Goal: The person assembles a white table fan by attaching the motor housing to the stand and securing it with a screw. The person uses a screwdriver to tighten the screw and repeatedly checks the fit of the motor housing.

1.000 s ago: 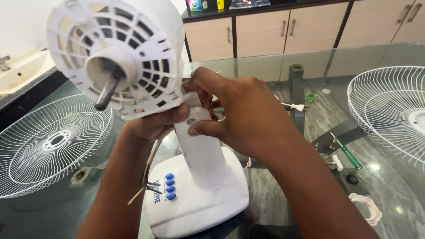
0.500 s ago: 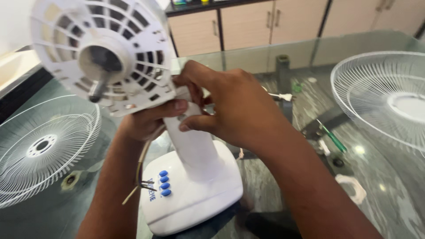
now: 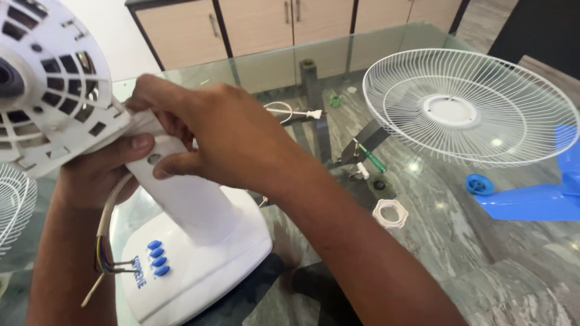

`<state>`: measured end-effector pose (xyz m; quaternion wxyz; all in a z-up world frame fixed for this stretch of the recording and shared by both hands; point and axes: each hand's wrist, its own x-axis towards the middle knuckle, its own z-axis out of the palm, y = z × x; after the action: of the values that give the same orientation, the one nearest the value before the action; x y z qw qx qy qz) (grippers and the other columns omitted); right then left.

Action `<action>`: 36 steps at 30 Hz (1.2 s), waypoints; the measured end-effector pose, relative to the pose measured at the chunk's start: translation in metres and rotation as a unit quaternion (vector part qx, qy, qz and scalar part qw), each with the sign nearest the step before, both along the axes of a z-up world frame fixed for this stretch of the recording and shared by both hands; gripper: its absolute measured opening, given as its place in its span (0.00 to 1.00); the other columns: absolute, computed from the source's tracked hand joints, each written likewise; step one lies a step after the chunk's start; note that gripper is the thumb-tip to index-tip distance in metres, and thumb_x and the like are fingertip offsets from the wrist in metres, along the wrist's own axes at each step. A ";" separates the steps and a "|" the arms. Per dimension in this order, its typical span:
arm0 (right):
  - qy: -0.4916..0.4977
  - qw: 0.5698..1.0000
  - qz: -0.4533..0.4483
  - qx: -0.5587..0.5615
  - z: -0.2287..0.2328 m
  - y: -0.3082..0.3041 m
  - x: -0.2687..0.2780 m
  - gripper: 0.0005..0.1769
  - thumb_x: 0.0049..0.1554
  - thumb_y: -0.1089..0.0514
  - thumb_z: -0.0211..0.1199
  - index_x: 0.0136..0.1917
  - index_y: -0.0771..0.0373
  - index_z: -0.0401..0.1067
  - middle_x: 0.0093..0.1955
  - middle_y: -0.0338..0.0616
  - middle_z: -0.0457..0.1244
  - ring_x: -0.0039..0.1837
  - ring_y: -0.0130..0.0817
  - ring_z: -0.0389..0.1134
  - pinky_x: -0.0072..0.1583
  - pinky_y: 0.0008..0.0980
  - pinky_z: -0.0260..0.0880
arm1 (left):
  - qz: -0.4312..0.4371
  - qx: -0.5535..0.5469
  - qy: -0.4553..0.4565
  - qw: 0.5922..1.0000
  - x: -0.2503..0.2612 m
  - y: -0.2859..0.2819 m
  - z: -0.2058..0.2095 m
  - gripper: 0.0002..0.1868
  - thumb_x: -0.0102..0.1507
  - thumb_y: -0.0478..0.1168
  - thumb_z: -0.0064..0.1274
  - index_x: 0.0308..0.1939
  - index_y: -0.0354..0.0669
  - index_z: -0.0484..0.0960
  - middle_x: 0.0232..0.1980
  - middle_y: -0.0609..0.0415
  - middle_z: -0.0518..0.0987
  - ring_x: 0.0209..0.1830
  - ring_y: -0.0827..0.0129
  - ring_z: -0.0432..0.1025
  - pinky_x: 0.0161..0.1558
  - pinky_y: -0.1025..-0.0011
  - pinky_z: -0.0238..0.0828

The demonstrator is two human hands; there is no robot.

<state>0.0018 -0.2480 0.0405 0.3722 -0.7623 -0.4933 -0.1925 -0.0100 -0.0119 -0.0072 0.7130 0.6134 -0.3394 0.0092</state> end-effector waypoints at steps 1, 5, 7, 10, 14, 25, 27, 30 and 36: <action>-0.003 1.000 -0.012 -0.012 -0.003 0.001 0.001 0.42 0.42 0.45 0.80 0.67 0.46 0.66 0.36 0.32 0.66 0.40 0.31 0.74 0.45 0.38 0.73 | -0.001 0.002 0.003 1.000 -0.001 -0.002 0.001 0.15 0.68 0.32 0.52 0.57 0.25 0.74 0.52 0.40 0.77 0.56 0.59 0.75 0.55 0.68 0.74; -0.068 0.997 -0.007 0.043 -0.035 -0.009 0.016 0.48 0.48 0.39 0.75 0.77 0.40 0.57 0.58 0.39 0.69 0.51 0.34 0.76 0.53 0.35 0.78 | 0.058 0.014 -0.018 0.998 0.000 -0.008 0.005 0.16 0.65 0.34 0.53 0.56 0.29 0.75 0.50 0.41 0.78 0.51 0.55 0.76 0.55 0.61 0.77; -0.055 0.996 -0.041 0.057 -0.058 -0.031 0.027 0.48 0.50 0.37 0.71 0.79 0.36 0.54 0.68 0.39 0.69 0.55 0.34 0.77 0.54 0.33 0.80 | 0.000 0.042 -0.038 0.998 0.001 -0.008 0.008 0.14 0.66 0.37 0.54 0.52 0.31 0.77 0.48 0.42 0.79 0.51 0.54 0.77 0.58 0.56 0.80; 0.098 0.968 -0.228 -0.041 -0.089 -0.086 0.047 0.40 0.51 0.35 0.65 0.75 0.34 0.61 0.66 0.37 0.69 0.50 0.31 0.77 0.48 0.32 0.79 | 0.011 0.056 -0.048 0.997 0.004 -0.009 0.008 0.13 0.66 0.40 0.56 0.46 0.30 0.79 0.40 0.42 0.80 0.49 0.51 0.78 0.53 0.52 0.83; 0.158 0.920 -0.351 0.074 -0.120 -0.168 0.068 0.13 0.60 0.48 0.61 0.55 0.50 0.81 0.49 0.37 0.75 0.44 0.28 0.76 0.47 0.31 0.77 | 0.024 0.062 -0.055 0.996 0.005 -0.007 0.007 0.16 0.64 0.42 0.57 0.48 0.31 0.80 0.40 0.42 0.80 0.48 0.52 0.79 0.52 0.49 0.85; 0.195 0.880 -0.430 -0.050 -0.142 -0.199 0.079 0.15 0.51 0.57 0.62 0.51 0.56 0.82 0.43 0.45 0.73 0.44 0.39 0.75 0.51 0.39 0.73 | -0.011 0.039 -0.052 0.998 0.005 -0.008 0.007 0.15 0.64 0.39 0.58 0.50 0.33 0.79 0.44 0.41 0.81 0.45 0.54 0.81 0.50 0.52 0.85; 0.181 0.877 -0.442 -0.052 -0.142 -0.198 0.081 0.17 0.50 0.58 0.62 0.52 0.55 0.82 0.45 0.47 0.72 0.45 0.42 0.74 0.52 0.40 0.74 | -0.014 0.031 -0.058 0.998 0.003 -0.011 0.009 0.15 0.65 0.39 0.58 0.51 0.32 0.79 0.45 0.42 0.80 0.47 0.55 0.80 0.53 0.52 0.85; 0.182 0.868 -0.457 -0.065 -0.143 -0.195 0.085 0.18 0.50 0.58 0.61 0.53 0.54 0.83 0.44 0.49 0.72 0.44 0.43 0.74 0.52 0.40 0.74 | -0.016 0.029 -0.050 0.998 0.000 -0.012 0.011 0.15 0.65 0.39 0.58 0.51 0.32 0.78 0.46 0.43 0.80 0.48 0.56 0.80 0.54 0.52 0.84; 0.170 0.883 -0.438 -0.007 -0.158 -0.191 0.096 0.14 0.52 0.55 0.65 0.52 0.56 0.81 0.45 0.43 0.73 0.44 0.38 0.74 0.51 0.39 0.73 | 0.000 0.042 -0.036 0.998 0.002 -0.011 0.011 0.14 0.64 0.39 0.57 0.50 0.33 0.78 0.44 0.43 0.81 0.45 0.52 0.82 0.49 0.52 0.85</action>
<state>0.0980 -0.4385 -0.1179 0.3229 -0.9243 -0.0396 -0.1998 -0.0083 -0.0227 0.0040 0.6739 0.6423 -0.3648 0.0171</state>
